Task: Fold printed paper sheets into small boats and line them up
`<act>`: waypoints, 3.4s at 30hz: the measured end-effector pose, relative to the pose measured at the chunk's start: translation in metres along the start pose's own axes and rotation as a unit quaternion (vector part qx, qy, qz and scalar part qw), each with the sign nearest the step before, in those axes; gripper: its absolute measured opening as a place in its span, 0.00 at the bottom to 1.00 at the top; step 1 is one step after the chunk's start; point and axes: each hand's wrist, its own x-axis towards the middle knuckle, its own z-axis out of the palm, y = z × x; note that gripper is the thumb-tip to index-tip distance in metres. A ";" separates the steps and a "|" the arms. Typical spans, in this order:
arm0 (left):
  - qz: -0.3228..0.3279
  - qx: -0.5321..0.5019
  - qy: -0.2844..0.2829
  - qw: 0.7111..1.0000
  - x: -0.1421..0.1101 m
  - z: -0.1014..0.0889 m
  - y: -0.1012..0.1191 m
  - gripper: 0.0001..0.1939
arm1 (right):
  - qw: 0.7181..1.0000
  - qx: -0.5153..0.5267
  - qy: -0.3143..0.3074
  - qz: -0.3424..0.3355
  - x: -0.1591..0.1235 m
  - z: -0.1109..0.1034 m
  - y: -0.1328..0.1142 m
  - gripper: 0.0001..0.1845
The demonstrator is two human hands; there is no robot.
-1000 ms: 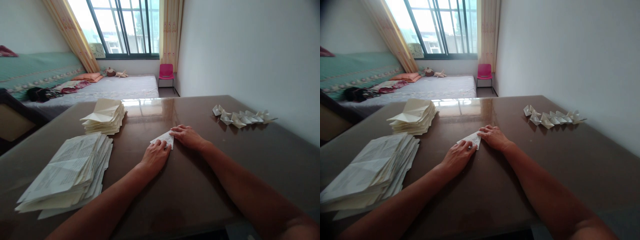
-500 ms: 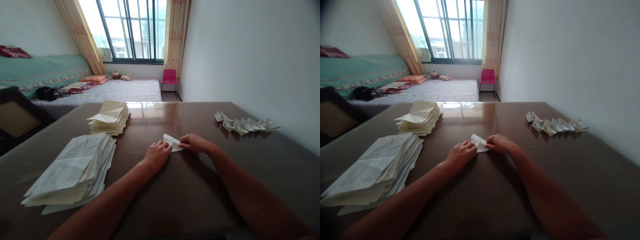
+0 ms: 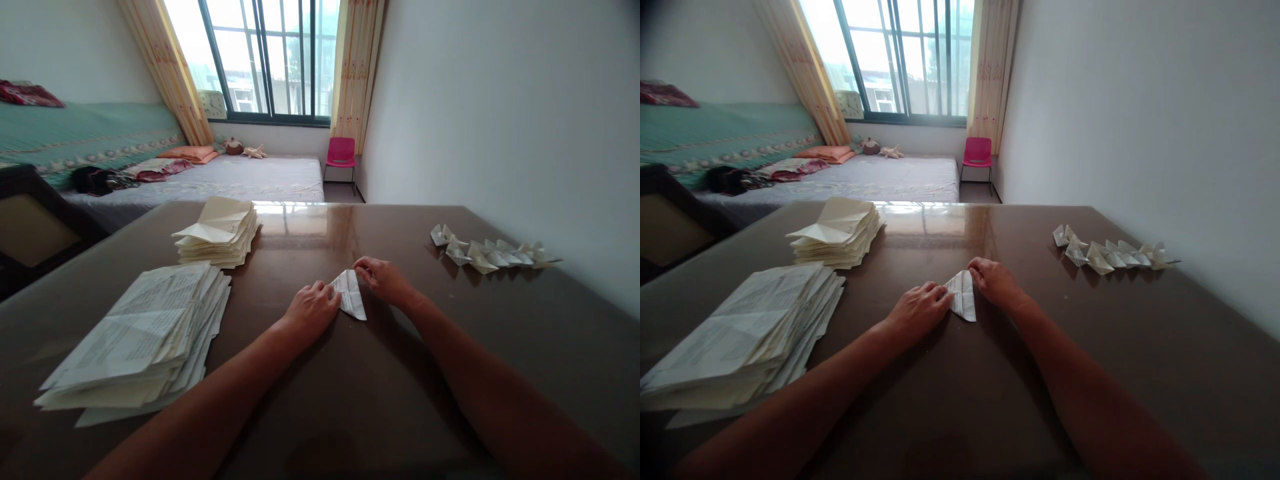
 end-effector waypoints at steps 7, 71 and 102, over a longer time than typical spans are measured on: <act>-0.065 -0.006 0.038 0.997 0.001 0.002 0.027 0.33 | 0.991 -0.005 -0.011 -0.130 0.012 0.027 0.010 0.16; -0.140 -0.174 -0.013 0.975 -0.004 0.006 -0.035 0.19 | 0.965 0.173 -0.169 -0.100 0.003 -0.002 0.027 0.16; -0.135 -0.073 -0.030 0.988 0.000 0.012 -0.026 0.20 | 0.984 -0.025 -0.156 -0.085 -0.003 0.001 0.010 0.21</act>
